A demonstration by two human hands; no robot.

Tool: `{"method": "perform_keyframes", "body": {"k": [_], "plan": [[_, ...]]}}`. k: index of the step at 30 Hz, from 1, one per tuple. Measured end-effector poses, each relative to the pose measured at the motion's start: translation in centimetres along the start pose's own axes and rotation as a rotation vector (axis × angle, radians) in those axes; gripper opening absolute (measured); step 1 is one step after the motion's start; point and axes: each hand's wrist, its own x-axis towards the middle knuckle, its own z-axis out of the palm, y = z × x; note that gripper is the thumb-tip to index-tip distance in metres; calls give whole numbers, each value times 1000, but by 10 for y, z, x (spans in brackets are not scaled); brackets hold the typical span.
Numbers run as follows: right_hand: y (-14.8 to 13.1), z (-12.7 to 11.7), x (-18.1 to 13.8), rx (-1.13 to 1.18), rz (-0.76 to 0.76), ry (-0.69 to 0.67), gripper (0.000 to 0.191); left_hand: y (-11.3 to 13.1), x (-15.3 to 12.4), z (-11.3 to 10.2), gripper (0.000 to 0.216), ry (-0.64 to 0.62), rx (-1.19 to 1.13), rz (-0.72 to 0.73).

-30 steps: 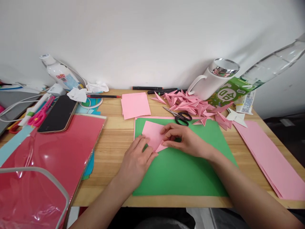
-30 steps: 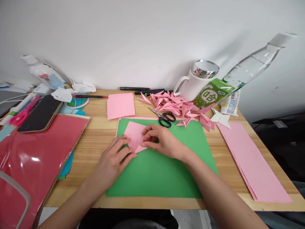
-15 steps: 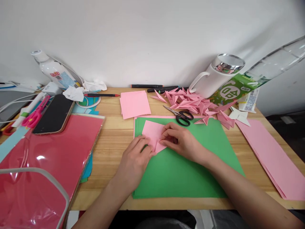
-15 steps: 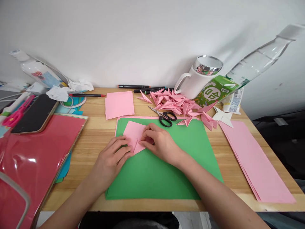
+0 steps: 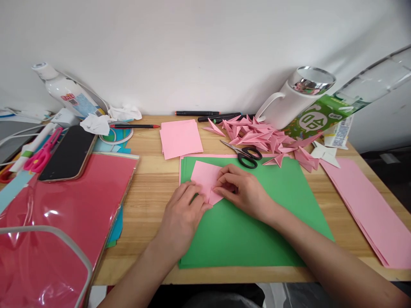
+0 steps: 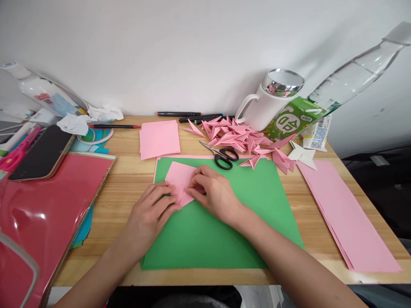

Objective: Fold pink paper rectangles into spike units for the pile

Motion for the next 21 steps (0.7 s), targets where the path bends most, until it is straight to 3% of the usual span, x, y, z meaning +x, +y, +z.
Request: {"method": "perform_keyframes", "body": {"k": [21], "plan": [[-2,3,0,-46,37,9,6,4,2,-5,15,-124,42,-50]]}}
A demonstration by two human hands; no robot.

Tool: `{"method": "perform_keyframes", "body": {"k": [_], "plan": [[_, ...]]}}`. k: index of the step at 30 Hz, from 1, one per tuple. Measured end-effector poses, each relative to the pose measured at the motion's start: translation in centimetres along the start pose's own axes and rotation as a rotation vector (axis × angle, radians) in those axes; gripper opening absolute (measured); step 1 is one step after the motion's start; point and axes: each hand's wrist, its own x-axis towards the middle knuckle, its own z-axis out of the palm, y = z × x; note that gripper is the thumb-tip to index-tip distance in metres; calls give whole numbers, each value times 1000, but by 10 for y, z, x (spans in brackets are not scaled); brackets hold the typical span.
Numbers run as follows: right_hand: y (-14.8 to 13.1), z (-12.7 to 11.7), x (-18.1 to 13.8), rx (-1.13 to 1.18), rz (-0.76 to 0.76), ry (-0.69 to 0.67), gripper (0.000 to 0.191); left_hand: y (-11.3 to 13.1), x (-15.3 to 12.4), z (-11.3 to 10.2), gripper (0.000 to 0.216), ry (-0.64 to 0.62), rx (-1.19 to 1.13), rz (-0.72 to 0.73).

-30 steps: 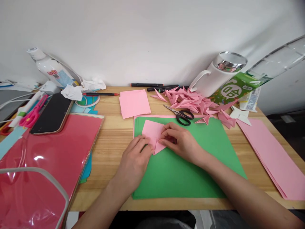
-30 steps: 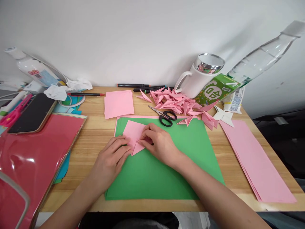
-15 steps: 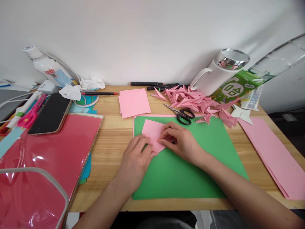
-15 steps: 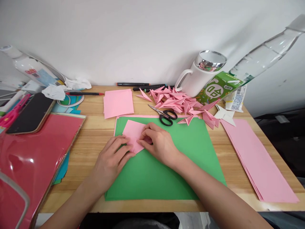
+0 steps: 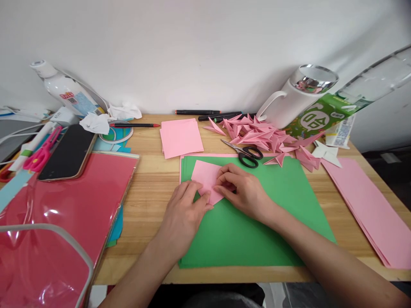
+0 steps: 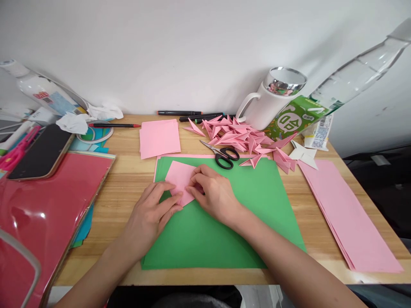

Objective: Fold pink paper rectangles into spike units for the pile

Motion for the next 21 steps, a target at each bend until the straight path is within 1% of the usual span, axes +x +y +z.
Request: {"method": "perform_keyframes", "body": {"k": [10,14,21], "plan": [[-1,-1,2,-2,4,-2,6,-5,-1,2,21,15,-86,-31],[-1,-1,1,5,6,0,7,-4,-1,3,17,39,-136,-58],[-2,-2,2,4,38,-15,6,-4,-1,6,14,67,-88,-33]]}}
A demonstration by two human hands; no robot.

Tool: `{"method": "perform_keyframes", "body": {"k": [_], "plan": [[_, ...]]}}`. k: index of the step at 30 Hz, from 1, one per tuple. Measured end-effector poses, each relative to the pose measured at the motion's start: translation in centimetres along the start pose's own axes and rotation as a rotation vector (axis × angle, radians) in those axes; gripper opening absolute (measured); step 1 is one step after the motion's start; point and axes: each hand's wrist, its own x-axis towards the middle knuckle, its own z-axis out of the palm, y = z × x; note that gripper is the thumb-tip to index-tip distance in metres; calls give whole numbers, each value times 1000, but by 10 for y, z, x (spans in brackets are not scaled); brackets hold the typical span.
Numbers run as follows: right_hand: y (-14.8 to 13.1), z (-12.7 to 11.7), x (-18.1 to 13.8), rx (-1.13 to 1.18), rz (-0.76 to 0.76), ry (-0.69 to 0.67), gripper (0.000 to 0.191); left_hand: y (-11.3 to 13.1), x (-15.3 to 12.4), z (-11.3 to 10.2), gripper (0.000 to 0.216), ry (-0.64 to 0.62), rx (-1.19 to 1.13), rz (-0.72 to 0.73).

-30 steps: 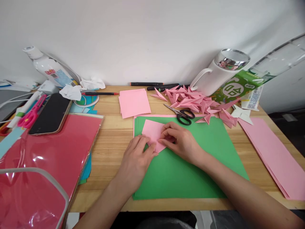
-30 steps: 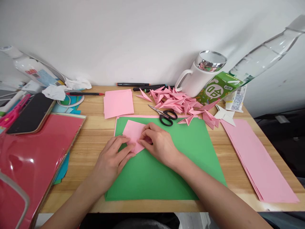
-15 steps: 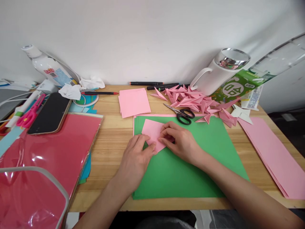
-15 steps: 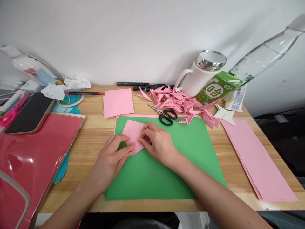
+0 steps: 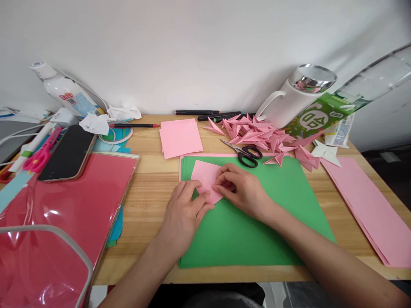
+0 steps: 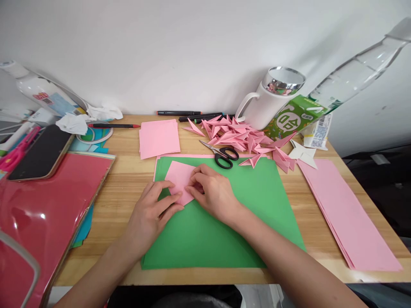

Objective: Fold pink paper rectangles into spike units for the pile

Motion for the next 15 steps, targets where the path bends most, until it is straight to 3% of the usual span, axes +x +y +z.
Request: {"method": "perform_keyframes", "body": {"k": [15], "plan": [[1,-2,2,-50,-31,-22,2,2,4,-5,18,-110,73,-3]]}}
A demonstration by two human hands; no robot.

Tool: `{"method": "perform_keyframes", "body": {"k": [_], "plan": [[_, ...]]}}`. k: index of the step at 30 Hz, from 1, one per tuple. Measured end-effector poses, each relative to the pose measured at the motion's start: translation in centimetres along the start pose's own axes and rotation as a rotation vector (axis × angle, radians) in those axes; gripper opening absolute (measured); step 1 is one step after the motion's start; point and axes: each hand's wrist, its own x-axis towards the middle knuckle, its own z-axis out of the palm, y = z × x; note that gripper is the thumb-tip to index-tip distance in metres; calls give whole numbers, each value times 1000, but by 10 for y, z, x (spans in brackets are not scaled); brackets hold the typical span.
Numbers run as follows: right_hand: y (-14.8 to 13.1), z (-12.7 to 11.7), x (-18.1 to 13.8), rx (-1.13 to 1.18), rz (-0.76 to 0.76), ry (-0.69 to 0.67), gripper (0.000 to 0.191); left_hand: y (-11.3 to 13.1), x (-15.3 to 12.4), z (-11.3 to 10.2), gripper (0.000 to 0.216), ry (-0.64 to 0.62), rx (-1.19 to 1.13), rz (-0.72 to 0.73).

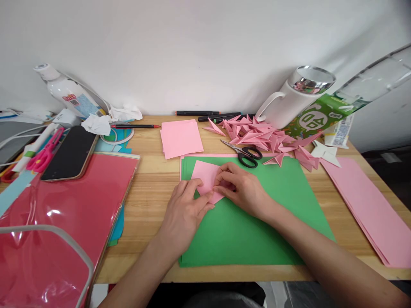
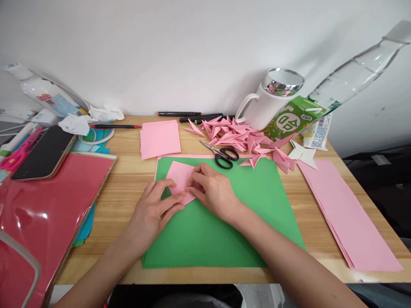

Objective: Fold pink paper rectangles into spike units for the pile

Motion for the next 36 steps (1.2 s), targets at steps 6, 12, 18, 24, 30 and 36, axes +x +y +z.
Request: {"method": "perform_keyframes", "body": {"k": [6,12,18,24,30,36], "plan": [[-1,-6,-1,-59,-83,-56,10,-1,-1,0,18,-28,-41,-30],[-7,-15,-6,-34,-131,-181,3,4,4,-8,14,-68,-59,-67],[-13,-16,-7,-71,-100,-185,6,8,8,-4,15,-56,-30,-99],[-15,-22,-6,-189,-95,-202,12,14,8,3,16,-31,89,-117],[-4,-35,-7,-307,-43,-200,10,15,8,0,13,-51,125,-109],[6,-45,-9,-314,-38,-212,9,15,6,1,13,-40,187,-98]]}}
